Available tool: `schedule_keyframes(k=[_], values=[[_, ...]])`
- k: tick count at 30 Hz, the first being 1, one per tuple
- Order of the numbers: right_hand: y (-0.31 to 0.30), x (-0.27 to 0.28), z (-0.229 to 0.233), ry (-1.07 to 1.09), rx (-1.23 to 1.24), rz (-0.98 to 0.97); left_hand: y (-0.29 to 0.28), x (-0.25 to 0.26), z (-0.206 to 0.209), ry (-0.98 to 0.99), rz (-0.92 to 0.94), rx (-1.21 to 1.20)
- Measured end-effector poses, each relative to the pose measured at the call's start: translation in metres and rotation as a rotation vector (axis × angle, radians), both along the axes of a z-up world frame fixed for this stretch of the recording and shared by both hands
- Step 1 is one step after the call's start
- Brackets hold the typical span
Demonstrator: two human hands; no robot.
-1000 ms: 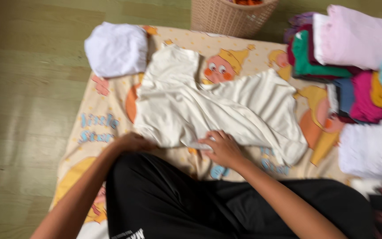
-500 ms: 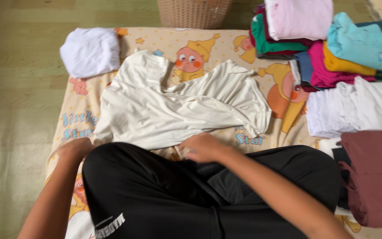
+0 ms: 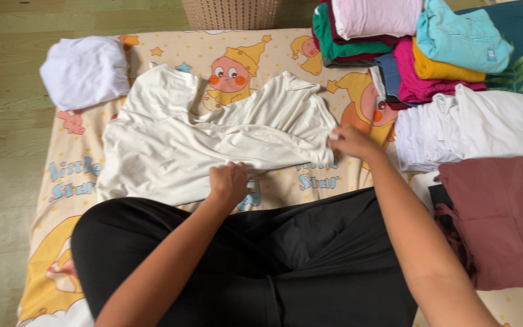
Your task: The person folds a white t-shirt, a white long-sleeved shirt, and a pair of black pants on a patterned mat. Each item is smoothed, folded into a compact rectangle, and placed into a growing stack.
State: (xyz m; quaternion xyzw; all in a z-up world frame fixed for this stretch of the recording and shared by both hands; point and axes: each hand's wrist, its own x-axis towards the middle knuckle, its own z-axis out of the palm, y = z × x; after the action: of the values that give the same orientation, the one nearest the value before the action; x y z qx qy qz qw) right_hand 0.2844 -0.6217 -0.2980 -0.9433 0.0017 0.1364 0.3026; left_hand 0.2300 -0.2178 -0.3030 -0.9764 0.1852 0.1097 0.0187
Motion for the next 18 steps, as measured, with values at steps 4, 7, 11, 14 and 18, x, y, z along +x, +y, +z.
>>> schedule_keyframes(k=[4, 7, 11, 14, 18], values=[[-0.011, 0.006, 0.016, -0.088, 0.527, -0.266, 0.019, 0.009, 0.006, 0.1, 0.029, 0.048], [-0.003, 0.007, 0.028, -0.297, 0.424, -0.277, 0.031, 0.015, 0.024, 0.298, 0.065, 0.031], [0.021, 0.002, 0.034, -0.315, -0.038, 0.024, 0.017, 0.01, 0.035, 0.307, 0.055, 0.058], [0.039, -0.008, 0.034, -0.237, -0.18, 0.101, 0.008, 0.006, 0.029, 0.348, 0.078, 0.063], [0.045, -0.009, 0.035, -0.357, -0.251, 0.134, 0.004, 0.003, 0.02, 0.196, 0.018, 0.068]])
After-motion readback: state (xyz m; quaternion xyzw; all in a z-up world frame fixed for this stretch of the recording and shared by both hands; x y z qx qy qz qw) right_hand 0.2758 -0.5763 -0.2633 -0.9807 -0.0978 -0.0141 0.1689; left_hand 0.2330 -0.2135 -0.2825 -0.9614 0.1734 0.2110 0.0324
